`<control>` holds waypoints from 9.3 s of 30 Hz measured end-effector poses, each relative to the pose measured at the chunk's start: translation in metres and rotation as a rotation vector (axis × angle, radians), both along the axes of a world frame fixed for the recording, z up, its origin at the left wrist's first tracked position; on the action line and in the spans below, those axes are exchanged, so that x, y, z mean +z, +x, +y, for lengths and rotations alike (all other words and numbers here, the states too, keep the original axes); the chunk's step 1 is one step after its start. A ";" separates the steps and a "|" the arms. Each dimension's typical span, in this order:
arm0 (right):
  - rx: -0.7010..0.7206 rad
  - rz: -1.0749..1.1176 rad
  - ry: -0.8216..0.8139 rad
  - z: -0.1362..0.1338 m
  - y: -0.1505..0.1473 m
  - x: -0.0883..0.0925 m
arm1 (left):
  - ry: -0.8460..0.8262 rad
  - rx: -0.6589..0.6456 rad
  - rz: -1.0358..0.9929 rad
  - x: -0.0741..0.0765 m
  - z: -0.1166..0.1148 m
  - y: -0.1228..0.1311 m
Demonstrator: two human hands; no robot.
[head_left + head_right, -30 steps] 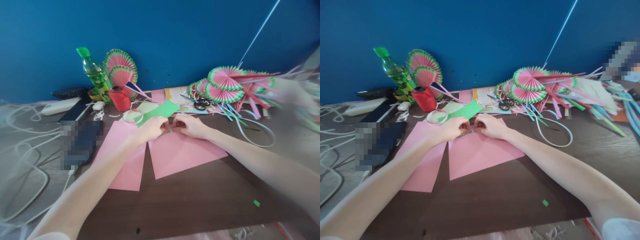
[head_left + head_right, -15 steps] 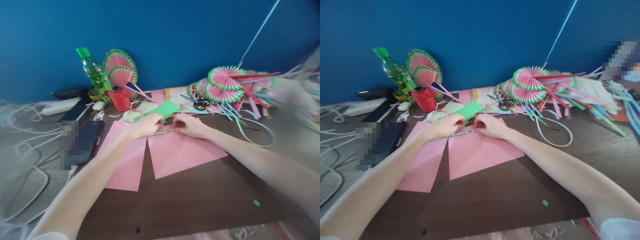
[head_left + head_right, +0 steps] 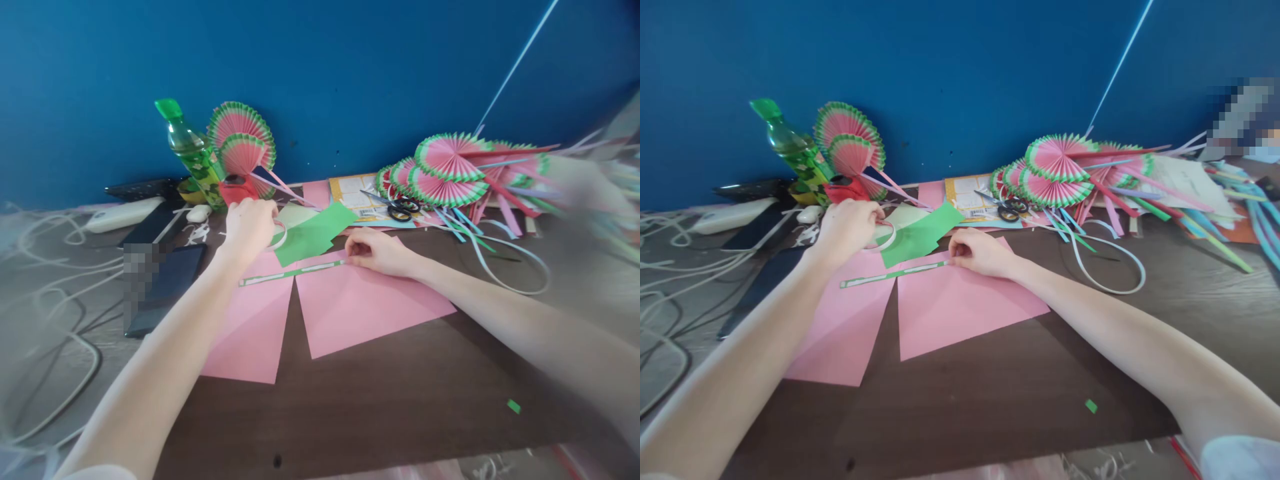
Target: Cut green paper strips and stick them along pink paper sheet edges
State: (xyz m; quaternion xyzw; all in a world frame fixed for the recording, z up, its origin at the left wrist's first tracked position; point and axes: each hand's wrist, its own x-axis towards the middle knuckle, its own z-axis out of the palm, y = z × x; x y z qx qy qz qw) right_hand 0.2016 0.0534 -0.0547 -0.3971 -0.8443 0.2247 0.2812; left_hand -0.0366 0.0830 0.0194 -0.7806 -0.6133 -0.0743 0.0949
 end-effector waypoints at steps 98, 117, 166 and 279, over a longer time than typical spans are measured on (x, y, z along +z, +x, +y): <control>0.008 -0.013 0.028 0.000 0.001 0.000 | 0.022 -0.031 -0.245 0.005 0.012 -0.021; 0.082 -0.030 0.113 -0.003 0.000 -0.001 | -0.422 -0.480 -0.428 -0.041 -0.034 0.049; 0.009 0.108 -0.015 -0.011 -0.003 0.008 | -0.733 -0.387 -0.537 -0.033 -0.031 0.048; -0.085 0.181 0.251 -0.020 -0.005 0.002 | -0.239 -0.338 -0.907 -0.063 -0.051 0.067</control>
